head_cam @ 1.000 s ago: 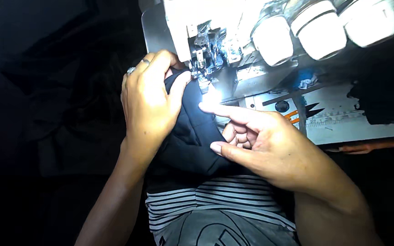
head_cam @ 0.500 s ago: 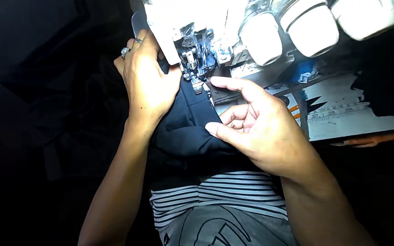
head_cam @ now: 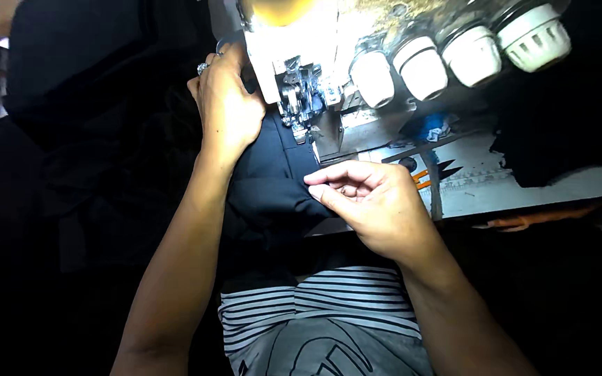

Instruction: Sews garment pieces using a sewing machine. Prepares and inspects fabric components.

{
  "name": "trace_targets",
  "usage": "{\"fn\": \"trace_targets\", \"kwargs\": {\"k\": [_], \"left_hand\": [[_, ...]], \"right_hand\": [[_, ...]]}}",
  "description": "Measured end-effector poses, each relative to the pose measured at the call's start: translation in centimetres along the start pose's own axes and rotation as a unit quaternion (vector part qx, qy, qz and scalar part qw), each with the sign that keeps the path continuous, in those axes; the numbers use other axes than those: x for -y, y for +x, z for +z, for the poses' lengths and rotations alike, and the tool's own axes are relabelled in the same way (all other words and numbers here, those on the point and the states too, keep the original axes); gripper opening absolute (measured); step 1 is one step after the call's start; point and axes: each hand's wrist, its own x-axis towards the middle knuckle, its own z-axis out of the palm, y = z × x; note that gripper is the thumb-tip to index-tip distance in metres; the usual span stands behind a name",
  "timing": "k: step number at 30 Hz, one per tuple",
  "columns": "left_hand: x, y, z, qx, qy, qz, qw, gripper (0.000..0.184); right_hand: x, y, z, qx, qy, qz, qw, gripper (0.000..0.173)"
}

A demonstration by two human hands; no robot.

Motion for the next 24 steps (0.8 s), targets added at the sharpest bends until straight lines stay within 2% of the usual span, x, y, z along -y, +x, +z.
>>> {"fn": "trace_targets", "kwargs": {"k": [3, 11, 13, 14, 17, 19, 20, 21, 22, 24], "left_hand": [[0.0, 0.7, -0.3, 0.008, -0.013, -0.004, 1.000, 0.041], [0.9, 2.8, -0.6, 0.025, -0.020, -0.023, 0.999, 0.031], [1.5, 1.5, -2.8, 0.025, -0.042, 0.007, 0.999, 0.031], [1.7, 0.1, -5.0, 0.036, -0.044, 0.047, 0.997, 0.033], [2.4, -4.8, -11.4, 0.146, -0.035, 0.144, 0.978, 0.053], [3.8, -7.0, -12.2, 0.221, -0.020, 0.171, 0.960, 0.061], [4.8, -7.7, -11.6, 0.231, -0.024, 0.175, 0.957, 0.055], [5.9, -8.4, -10.7, 0.206, -0.036, 0.190, 0.959, 0.040], [6.7, -8.9, -10.1, 0.159, -0.059, 0.204, 0.964, 0.024], [6.6, -9.9, -10.4, 0.062, -0.131, 0.209, 0.967, 0.010]], "right_hand": [[0.0, 0.6, 0.1, 0.002, 0.003, 0.006, 1.000, 0.014], [0.0, 2.2, 0.5, -0.018, 0.003, 0.012, 1.000, 0.011], [0.5, 2.6, 0.8, -0.023, 0.014, 0.034, 0.999, 0.012], [0.7, 2.7, 0.9, -0.025, 0.014, 0.039, 0.999, 0.012], [0.7, 2.6, 1.0, -0.043, 0.017, 0.031, 0.998, 0.013], [0.7, 2.5, 1.0, -0.039, -0.008, 0.028, 0.999, 0.017], [0.7, 2.4, 1.0, -0.034, -0.024, 0.027, 0.999, 0.020], [0.8, 2.2, 0.9, -0.034, -0.049, 0.029, 0.998, 0.023], [1.2, 1.9, 0.6, -0.036, -0.087, 0.027, 0.995, 0.025], [2.1, 0.1, -0.6, -0.054, -0.202, 0.017, 0.978, 0.032]]}}
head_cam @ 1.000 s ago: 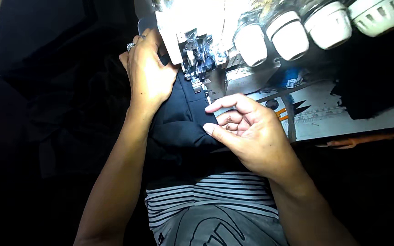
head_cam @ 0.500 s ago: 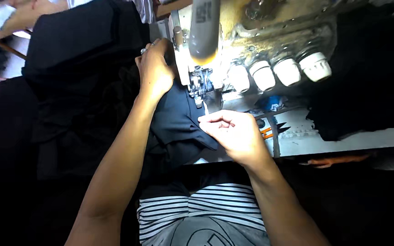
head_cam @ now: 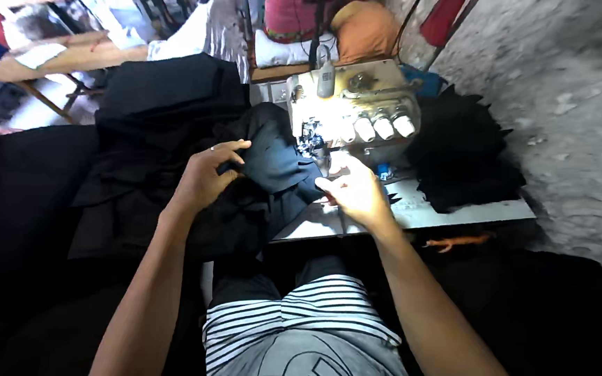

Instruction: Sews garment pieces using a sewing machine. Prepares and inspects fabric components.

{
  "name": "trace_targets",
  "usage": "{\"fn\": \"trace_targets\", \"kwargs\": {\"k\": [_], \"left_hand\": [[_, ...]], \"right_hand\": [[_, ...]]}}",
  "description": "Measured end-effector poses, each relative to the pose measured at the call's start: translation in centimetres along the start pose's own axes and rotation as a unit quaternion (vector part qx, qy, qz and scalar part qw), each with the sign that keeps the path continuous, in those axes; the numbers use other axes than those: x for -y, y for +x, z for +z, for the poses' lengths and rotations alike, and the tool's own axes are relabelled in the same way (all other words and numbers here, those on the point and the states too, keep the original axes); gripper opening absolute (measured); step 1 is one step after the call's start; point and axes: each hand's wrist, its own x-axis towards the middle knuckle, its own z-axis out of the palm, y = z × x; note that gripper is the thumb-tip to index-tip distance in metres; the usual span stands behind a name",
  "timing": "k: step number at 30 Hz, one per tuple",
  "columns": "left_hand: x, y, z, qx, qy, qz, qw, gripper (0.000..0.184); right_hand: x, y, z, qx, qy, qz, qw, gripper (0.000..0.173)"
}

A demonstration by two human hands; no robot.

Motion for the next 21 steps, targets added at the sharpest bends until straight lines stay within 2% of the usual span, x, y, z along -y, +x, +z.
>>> {"fn": "trace_targets", "kwargs": {"k": [2, 5, 8, 10, 11, 14, 17, 19, 20, 21], "left_hand": [[-1.0, -0.3, -0.1, -0.044, -0.054, 0.004, 0.998, 0.011], [-2.6, 1.1, 1.2, -0.053, -0.123, -0.003, 0.991, 0.016], [-8.5, 3.7, 0.3, -0.032, -0.173, 0.013, 0.984, 0.025], [-13.2, 5.1, -1.5, -0.032, -0.138, 0.019, 0.990, 0.033], [-14.2, 5.7, -2.4, -0.033, -0.101, 0.010, 0.994, 0.035], [-14.4, 6.5, -4.2, -0.051, -0.046, -0.041, 0.997, 0.027], [-15.4, 5.9, -5.0, -0.074, -0.042, -0.055, 0.995, 0.022], [-15.6, 4.3, -4.8, -0.103, -0.063, -0.026, 0.992, 0.025], [-15.5, 2.8, -4.4, -0.116, -0.084, 0.001, 0.990, 0.029], [-15.3, 0.7, -3.6, -0.129, -0.113, 0.013, 0.985, 0.035]], "right_hand": [[-0.3, -2.6, -0.9, -0.059, -0.080, -0.030, 0.995, 0.036], [-0.5, -4.3, -0.9, -0.097, -0.113, -0.123, 0.981, 0.029], [1.0, -3.5, 0.9, -0.128, -0.104, -0.240, 0.957, 0.027], [2.0, -2.0, 2.3, -0.161, -0.099, -0.305, 0.933, 0.033], [2.7, -1.2, 2.9, -0.170, -0.095, -0.326, 0.925, 0.034], [6.4, 0.0, 4.0, -0.152, -0.014, -0.363, 0.919, 0.028], [9.3, -0.2, 3.4, -0.090, 0.107, -0.444, 0.885, 0.022], [10.1, -1.4, 1.9, -0.068, 0.102, -0.507, 0.853, 0.015], [9.6, -2.3, 0.8, -0.066, 0.085, -0.515, 0.851, 0.014], [8.4, -3.6, -0.4, -0.065, 0.079, -0.492, 0.865, 0.016]]}}
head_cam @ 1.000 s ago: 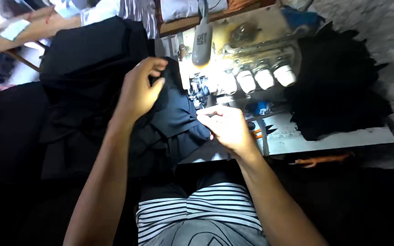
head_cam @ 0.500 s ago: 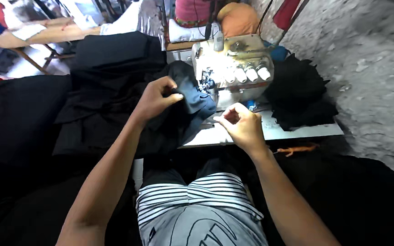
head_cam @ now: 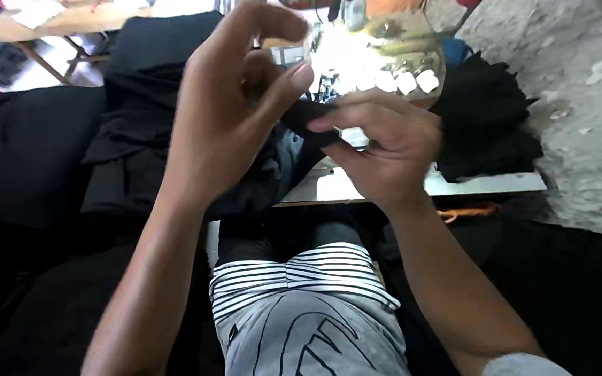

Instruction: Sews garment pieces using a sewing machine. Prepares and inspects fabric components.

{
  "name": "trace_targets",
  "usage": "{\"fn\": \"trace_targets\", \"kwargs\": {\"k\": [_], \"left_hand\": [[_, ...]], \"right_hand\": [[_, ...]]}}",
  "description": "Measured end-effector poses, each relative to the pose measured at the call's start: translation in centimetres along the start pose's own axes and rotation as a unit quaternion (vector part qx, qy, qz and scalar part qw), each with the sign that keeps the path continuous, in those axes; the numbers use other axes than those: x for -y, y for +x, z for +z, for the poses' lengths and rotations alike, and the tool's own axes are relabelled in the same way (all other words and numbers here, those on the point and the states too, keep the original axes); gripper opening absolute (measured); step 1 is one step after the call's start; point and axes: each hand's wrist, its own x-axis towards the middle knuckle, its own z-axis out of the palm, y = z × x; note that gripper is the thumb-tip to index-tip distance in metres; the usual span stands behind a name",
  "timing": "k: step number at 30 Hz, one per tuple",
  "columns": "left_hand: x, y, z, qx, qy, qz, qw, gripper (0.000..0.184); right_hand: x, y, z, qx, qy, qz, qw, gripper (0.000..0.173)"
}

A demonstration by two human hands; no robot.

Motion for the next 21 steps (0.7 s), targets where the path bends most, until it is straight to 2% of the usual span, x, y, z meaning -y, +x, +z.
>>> {"fn": "trace_targets", "kwargs": {"k": [1, 2, 4, 6, 7, 8, 9, 13, 20, 21], "left_hand": [[0.3, -2.6, 0.5, -0.020, -0.051, -0.018, 0.998, 0.040], [0.8, -5.3, 1.7, -0.045, -0.124, -0.069, 0.989, 0.038], [2.1, -9.2, 6.6, -0.085, -0.288, -0.217, 0.929, 0.027], [2.4, -9.6, 11.3, -0.073, -0.425, -0.376, 0.820, 0.030], [2.6, -8.8, 12.7, -0.070, -0.479, -0.425, 0.765, 0.034], [2.7, -7.8, 13.4, -0.065, -0.514, -0.445, 0.730, 0.036], [2.8, -6.9, 13.8, -0.065, -0.530, -0.447, 0.717, 0.039], [2.3, -5.7, 14.1, -0.091, -0.524, -0.451, 0.716, 0.038], [2.8, -5.7, 14.0, -0.133, -0.541, -0.445, 0.701, 0.039], [2.9, -5.8, 13.9, -0.137, -0.545, -0.439, 0.701, 0.040]], "right_hand": [[0.8, -1.8, -1.6, -0.004, 0.006, 0.064, 0.998, 0.018], [1.5, -3.8, -2.9, -0.027, 0.021, 0.152, 0.988, 0.017], [3.3, -7.5, -3.1, -0.072, 0.011, 0.281, 0.957, 0.003], [4.7, -10.0, -1.6, -0.059, -0.053, 0.280, 0.957, 0.019], [5.1, -10.6, -1.1, -0.047, -0.103, 0.251, 0.961, 0.021], [5.2, -10.9, -1.1, -0.033, -0.148, 0.225, 0.963, 0.021], [5.3, -11.2, -1.3, -0.018, -0.180, 0.211, 0.961, 0.020], [5.2, -12.8, -1.8, 0.006, -0.230, 0.216, 0.949, 0.018], [4.5, -13.4, -1.1, 0.005, -0.220, 0.257, 0.941, 0.011], [4.4, -13.4, -0.9, -0.005, -0.200, 0.285, 0.937, 0.017]]}}
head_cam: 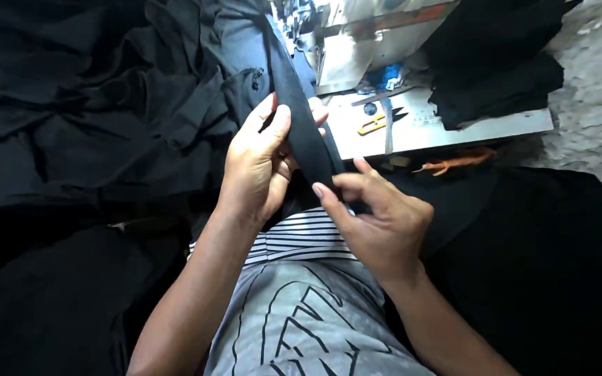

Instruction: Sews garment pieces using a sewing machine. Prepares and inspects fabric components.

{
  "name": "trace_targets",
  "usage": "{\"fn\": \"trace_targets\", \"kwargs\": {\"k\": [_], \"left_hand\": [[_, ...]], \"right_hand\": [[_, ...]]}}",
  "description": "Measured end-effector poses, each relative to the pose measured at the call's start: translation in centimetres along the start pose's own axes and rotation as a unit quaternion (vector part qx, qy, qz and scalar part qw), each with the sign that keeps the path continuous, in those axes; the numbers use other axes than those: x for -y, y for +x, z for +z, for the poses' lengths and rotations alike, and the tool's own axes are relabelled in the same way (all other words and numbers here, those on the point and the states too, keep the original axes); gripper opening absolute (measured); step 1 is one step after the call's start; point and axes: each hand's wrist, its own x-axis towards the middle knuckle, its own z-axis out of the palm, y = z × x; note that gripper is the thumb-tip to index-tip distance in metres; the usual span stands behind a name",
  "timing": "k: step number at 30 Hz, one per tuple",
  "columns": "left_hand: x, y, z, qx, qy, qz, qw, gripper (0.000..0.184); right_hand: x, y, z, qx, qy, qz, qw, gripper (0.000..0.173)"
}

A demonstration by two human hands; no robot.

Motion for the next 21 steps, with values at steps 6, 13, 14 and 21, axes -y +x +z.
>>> {"fn": "trace_targets", "kwargs": {"k": [6, 13, 14, 21], "left_hand": [[0.2, -0.3, -0.4, -0.003, 0.010, 0.050, 0.999, 0.043], [1.0, -0.2, -0.4, -0.018, -0.011, 0.110, 0.994, 0.050], [0.9, -0.1, -0.4, -0.022, -0.012, 0.116, 0.993, 0.051], [-1.8, -7.6, -3.7, 0.120, 0.285, 0.241, 0.920, 0.042]], "right_hand": [[0.6, 1.6, -0.2, 0.103, 0.157, 0.192, 0.963, 0.020], [1.0, 1.7, -0.9, 0.142, 0.148, 0.156, 0.966, 0.013], [1.0, 1.7, -0.9, 0.147, 0.147, 0.144, 0.967, 0.012], [0.8, 4.0, -1.1, 0.163, 0.222, -0.150, 0.950, 0.025]]}}
